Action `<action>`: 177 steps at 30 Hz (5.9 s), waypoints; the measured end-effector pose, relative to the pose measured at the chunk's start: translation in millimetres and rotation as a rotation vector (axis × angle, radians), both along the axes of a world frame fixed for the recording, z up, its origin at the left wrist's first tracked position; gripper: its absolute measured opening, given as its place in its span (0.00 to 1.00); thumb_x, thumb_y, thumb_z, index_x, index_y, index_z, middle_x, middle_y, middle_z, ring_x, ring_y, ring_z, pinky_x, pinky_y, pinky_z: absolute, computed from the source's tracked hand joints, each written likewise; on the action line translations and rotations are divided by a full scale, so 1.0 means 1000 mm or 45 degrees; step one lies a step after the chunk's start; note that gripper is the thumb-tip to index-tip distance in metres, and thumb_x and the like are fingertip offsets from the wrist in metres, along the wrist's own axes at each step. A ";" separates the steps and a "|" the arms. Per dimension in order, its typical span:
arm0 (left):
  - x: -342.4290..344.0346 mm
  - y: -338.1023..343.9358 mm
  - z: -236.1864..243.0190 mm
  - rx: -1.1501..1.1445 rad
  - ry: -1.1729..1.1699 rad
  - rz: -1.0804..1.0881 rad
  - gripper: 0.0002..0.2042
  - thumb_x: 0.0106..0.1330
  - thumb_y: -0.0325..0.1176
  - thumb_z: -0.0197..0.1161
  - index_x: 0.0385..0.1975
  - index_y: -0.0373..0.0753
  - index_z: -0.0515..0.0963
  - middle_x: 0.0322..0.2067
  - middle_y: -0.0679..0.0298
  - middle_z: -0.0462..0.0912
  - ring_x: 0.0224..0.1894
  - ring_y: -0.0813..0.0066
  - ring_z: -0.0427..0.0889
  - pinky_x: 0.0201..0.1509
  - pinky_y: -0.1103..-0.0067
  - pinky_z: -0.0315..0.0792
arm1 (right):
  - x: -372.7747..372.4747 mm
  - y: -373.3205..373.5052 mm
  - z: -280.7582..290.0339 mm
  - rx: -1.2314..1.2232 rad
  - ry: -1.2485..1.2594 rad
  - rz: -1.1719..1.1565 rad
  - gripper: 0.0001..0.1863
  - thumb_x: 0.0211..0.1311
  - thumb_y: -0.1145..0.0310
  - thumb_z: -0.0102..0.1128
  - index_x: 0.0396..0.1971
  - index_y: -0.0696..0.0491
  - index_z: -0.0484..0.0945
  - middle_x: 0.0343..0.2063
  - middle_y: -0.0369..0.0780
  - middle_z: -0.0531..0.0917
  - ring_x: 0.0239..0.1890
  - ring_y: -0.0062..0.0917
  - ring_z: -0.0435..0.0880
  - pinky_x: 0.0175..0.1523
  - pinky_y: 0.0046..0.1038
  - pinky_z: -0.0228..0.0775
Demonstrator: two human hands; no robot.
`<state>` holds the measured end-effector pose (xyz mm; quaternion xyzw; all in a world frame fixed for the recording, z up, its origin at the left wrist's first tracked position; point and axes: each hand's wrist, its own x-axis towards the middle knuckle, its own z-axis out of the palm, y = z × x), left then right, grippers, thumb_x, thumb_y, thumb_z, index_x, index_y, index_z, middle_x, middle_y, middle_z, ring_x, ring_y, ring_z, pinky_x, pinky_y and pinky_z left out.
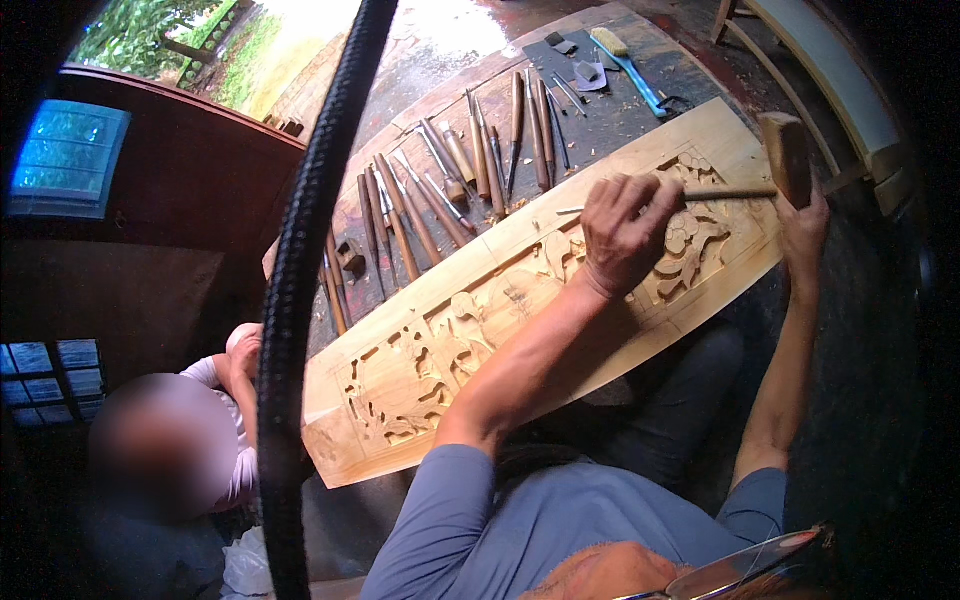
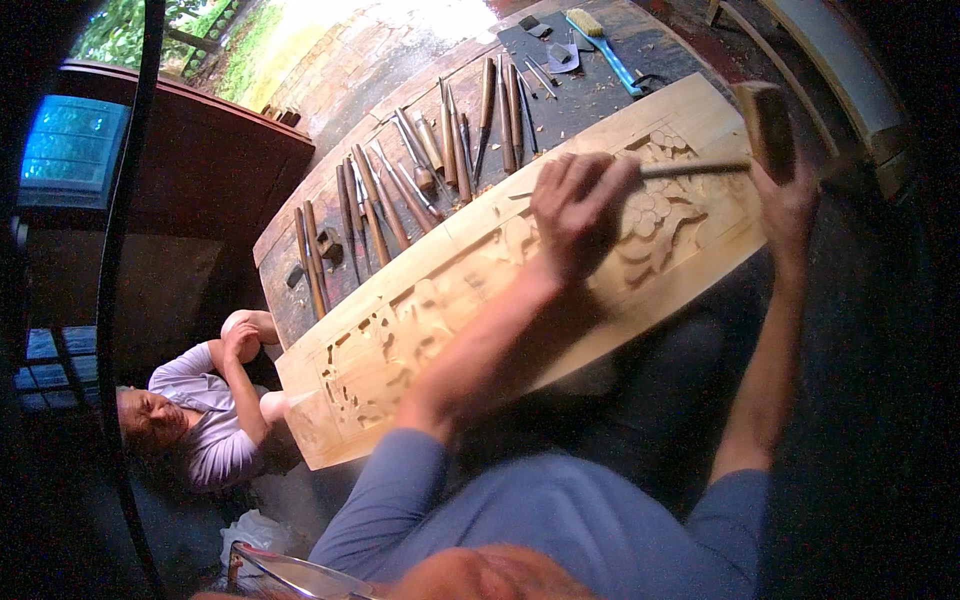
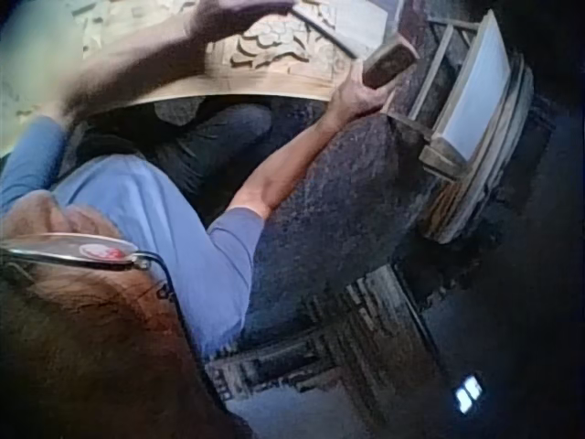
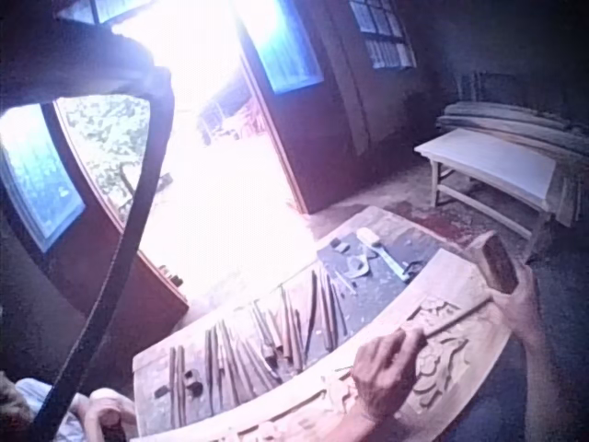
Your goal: The person carves a floral design into a rectangular wooden board using a chisel and a wooden mallet. They repeatedly strike the chisel to remove wood shavings and refine the pattern.
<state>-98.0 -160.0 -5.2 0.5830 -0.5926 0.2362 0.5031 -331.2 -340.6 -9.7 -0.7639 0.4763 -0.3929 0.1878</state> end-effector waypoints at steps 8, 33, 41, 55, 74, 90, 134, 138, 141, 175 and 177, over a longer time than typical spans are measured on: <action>-0.010 -0.004 -0.010 0.144 0.114 -0.140 0.09 0.61 0.31 0.72 0.39 0.41 0.82 0.28 0.62 0.77 0.29 0.65 0.77 0.29 0.71 0.70 | -0.013 0.033 0.001 0.094 0.230 -0.094 0.37 0.61 0.65 0.74 0.70 0.54 0.71 0.62 0.49 0.81 0.62 0.40 0.81 0.68 0.40 0.72; -0.052 0.012 -0.008 0.062 -0.268 -0.510 0.17 0.52 0.29 0.65 0.43 0.33 0.84 0.29 0.66 0.72 0.29 0.74 0.72 0.28 0.77 0.62 | 0.050 0.062 -0.012 -0.264 0.721 -0.178 0.35 0.68 0.49 0.66 0.71 0.44 0.69 0.60 0.44 0.81 0.61 0.40 0.81 0.62 0.42 0.76; -0.041 0.032 0.019 0.248 0.026 -0.292 0.09 0.56 0.28 0.67 0.37 0.37 0.80 0.28 0.62 0.74 0.29 0.65 0.75 0.30 0.70 0.69 | 0.046 0.054 -0.027 -0.287 0.645 -0.133 0.35 0.70 0.47 0.64 0.72 0.44 0.67 0.61 0.44 0.80 0.61 0.37 0.80 0.66 0.42 0.74; 0.079 0.182 0.005 0.539 0.260 0.541 0.11 0.64 0.22 0.64 0.45 0.37 0.81 0.34 0.52 0.79 0.39 0.49 0.81 0.41 0.60 0.74 | 0.041 0.052 -0.033 -0.313 0.621 -0.097 0.34 0.72 0.50 0.62 0.73 0.47 0.67 0.59 0.45 0.80 0.57 0.38 0.82 0.59 0.40 0.79; 0.082 0.190 -0.009 0.315 0.113 0.478 0.06 0.52 0.21 0.59 0.27 0.36 0.70 0.28 0.54 0.71 0.32 0.50 0.76 0.36 0.60 0.70 | 0.004 -0.012 -0.093 -0.657 0.881 0.123 0.31 0.78 0.52 0.54 0.75 0.43 0.64 0.71 0.48 0.69 0.71 0.43 0.70 0.71 0.42 0.68; 0.085 0.189 -0.024 0.330 0.117 0.432 0.06 0.50 0.23 0.60 0.26 0.37 0.70 0.28 0.55 0.71 0.35 0.52 0.75 0.38 0.62 0.71 | 0.014 0.005 -0.080 -0.286 0.666 0.100 0.30 0.80 0.58 0.50 0.78 0.43 0.58 0.72 0.47 0.68 0.70 0.44 0.71 0.69 0.42 0.72; 0.086 0.186 -0.028 0.418 0.110 0.437 0.08 0.50 0.24 0.64 0.27 0.38 0.72 0.29 0.56 0.72 0.36 0.53 0.76 0.38 0.63 0.71 | 0.019 0.011 -0.069 -0.334 0.713 0.022 0.34 0.79 0.46 0.47 0.78 0.44 0.58 0.73 0.47 0.67 0.70 0.46 0.71 0.67 0.44 0.69; 0.084 0.183 -0.023 0.429 0.117 0.416 0.08 0.50 0.23 0.64 0.27 0.37 0.72 0.29 0.55 0.72 0.36 0.53 0.76 0.39 0.63 0.71 | 0.012 -0.002 -0.076 -0.371 0.726 -0.007 0.35 0.79 0.44 0.48 0.77 0.44 0.58 0.71 0.47 0.70 0.69 0.47 0.73 0.66 0.45 0.70; 0.085 0.196 -0.028 0.441 0.129 0.434 0.08 0.50 0.22 0.64 0.27 0.37 0.72 0.29 0.55 0.73 0.37 0.52 0.76 0.39 0.63 0.72 | 0.023 0.016 -0.058 -0.189 0.861 -0.005 0.35 0.79 0.44 0.48 0.78 0.44 0.58 0.70 0.47 0.72 0.67 0.47 0.75 0.65 0.45 0.71; 0.099 0.197 -0.009 0.647 0.274 0.596 0.13 0.64 0.20 0.66 0.48 0.35 0.82 0.38 0.55 0.82 0.41 0.54 0.83 0.45 0.65 0.77 | 0.145 0.089 0.008 1.389 -1.378 0.597 0.36 0.69 0.48 0.66 0.64 0.61 0.70 0.41 0.44 0.81 0.33 0.19 0.80 0.37 0.19 0.76; 0.101 0.196 -0.012 0.652 0.287 0.613 0.13 0.64 0.20 0.66 0.48 0.35 0.82 0.38 0.55 0.82 0.42 0.54 0.83 0.46 0.65 0.77 | 0.144 0.082 0.001 1.408 -1.392 0.545 0.38 0.66 0.47 0.69 0.62 0.61 0.69 0.41 0.46 0.84 0.31 0.22 0.83 0.35 0.21 0.78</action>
